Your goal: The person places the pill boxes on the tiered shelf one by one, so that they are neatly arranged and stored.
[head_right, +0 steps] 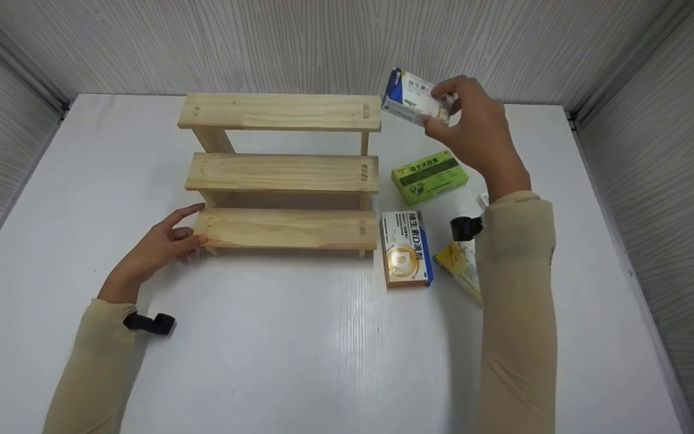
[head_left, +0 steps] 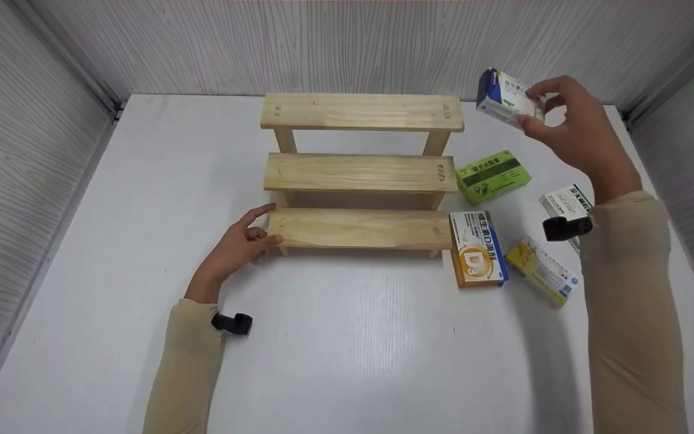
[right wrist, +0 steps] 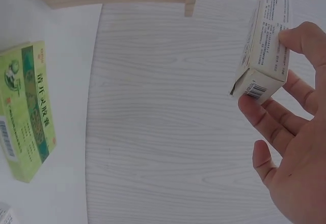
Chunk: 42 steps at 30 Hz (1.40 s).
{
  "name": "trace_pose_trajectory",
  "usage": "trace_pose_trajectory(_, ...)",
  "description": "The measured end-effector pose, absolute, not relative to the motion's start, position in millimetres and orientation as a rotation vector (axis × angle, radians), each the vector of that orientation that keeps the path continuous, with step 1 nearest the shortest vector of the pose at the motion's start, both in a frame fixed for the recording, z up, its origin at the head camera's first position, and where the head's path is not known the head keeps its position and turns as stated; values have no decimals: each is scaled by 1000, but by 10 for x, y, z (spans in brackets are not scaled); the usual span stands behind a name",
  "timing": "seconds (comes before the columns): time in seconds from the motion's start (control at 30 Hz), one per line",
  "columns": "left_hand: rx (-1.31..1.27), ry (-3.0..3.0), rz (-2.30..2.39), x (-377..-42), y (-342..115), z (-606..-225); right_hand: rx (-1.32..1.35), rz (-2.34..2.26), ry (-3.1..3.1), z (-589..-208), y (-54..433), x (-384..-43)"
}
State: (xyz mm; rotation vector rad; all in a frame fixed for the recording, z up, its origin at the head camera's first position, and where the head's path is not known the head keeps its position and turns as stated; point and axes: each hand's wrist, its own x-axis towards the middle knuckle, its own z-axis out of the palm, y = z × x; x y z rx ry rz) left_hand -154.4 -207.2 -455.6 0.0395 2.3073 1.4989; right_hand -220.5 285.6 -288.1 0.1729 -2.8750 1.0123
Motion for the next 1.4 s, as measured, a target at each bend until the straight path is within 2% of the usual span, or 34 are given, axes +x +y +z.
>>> trace_pose_trajectory(0.53, 64, 2333, 1458, -1418, -1972, -4238, 278, 884, -2988, -2751, 2236, -2489)
trace_pose_trajectory(1.2, 60, 2303, 1494, -1427, -2001, -4301, 396, 804, -3044, -2929, 1970, -2599)
trace_pose_trajectory(1.4, 39, 2295, 1514, -1505, -2082, -4493, 448, 754, -3052, -2934, 1915, -2647)
